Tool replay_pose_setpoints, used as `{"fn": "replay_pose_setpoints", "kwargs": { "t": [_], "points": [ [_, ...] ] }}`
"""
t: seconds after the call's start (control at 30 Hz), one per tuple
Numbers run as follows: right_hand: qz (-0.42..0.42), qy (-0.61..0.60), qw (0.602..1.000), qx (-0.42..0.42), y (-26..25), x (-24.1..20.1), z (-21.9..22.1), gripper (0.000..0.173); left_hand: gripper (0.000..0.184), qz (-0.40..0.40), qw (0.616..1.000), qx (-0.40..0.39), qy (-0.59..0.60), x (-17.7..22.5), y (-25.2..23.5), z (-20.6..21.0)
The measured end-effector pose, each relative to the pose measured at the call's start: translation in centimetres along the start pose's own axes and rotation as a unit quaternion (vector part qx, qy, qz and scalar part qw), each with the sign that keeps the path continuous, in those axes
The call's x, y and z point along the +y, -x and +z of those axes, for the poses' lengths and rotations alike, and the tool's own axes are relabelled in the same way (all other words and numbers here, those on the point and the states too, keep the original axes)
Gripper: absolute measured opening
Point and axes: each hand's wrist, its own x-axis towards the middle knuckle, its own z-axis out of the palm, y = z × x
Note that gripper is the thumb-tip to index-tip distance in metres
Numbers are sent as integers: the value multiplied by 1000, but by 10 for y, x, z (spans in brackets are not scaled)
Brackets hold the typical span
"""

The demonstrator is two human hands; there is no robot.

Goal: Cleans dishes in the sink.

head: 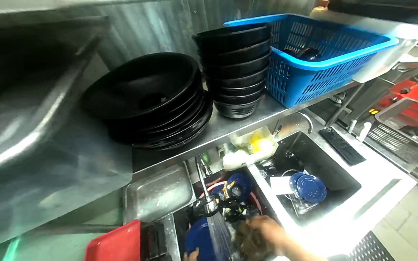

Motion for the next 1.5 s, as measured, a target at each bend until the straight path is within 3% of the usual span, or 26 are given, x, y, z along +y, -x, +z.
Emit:
{"fn": "replay_pose_setpoints", "kwargs": {
  "t": [0.07,0.17,0.23,0.3,0.37,0.4,0.5,0.53,0.6,0.67,0.73,0.77,0.8,0.83,0.9,0.93,1.0,1.1,1.17,1.23,1.3,1.4,1.43,1.5],
  "points": [
    [-29,180,983,-15,-8,-25,33,38,53,-80,994,-37,68,3,12,14],
    [-143,406,900,62,-30,-28,82,48,56,-106,987,-79,94,21,44,44],
    [-269,438,857,27,-26,-1,108,55,56,-68,991,-65,99,33,53,55],
    [-407,437,799,-65,-21,26,117,43,57,5,993,-42,106,40,43,43],
    [-455,499,731,-97,-31,33,103,37,53,12,990,-40,134,39,35,23],
    [-421,549,719,-65,-38,31,97,37,54,0,989,-55,137,34,37,15],
    [-250,594,765,-15,-54,11,108,59,55,-14,995,-82,60,27,54,20],
    [-255,575,777,-24,-53,13,118,63,55,-7,997,-67,32,31,57,28],
    [-339,507,787,-87,-41,25,129,52,57,-4,998,-44,35,33,43,30],
    [-405,477,765,-153,-35,27,120,38,53,3,997,-25,72,31,30,19],
    [-402,539,735,-94,-49,23,99,31,48,9,993,-28,118,25,22,4],
    [-365,549,750,-51,-58,13,91,32,45,3,990,-37,138,20,21,2],
    [-323,517,793,-13,-67,1,84,34,42,-8,986,-49,159,14,21,3],
    [-275,431,859,9,-72,-11,79,35,41,-26,982,-68,175,8,23,5],
    [-168,93,981,-10,-71,-25,77,30,43,-67,977,-111,167,1,33,17],
    [-100,-77,991,-40,-63,-25,78,33,47,-82,979,-121,145,0,37,28],
    [-7,-263,963,-56,-45,-8,90,54,51,-60,994,-90,17,-5,28,51],
    [-2,-270,960,-77,-31,25,83,79,50,24,966,20,-258,-26,-5,71],
    [-47,-165,984,-48,-22,35,61,60,50,74,923,18,-377,-38,-18,76],
    [-72,-32,994,72,-24,39,29,38,68,101,909,-49,-402,-43,-18,86],
    [-61,-33,978,195,-30,46,-12,31,61,57,908,-134,-393,-33,-10,99],
    [-22,-214,919,331,-38,55,-81,44,66,-71,919,-251,-296,-28,-39,105],
    [2,-288,890,354,-40,59,-103,49,61,-72,926,-243,-279,-35,-63,97],
    [48,-411,843,343,-40,62,-136,56,58,24,937,-167,-306,-74,-138,65]
  ]
}}
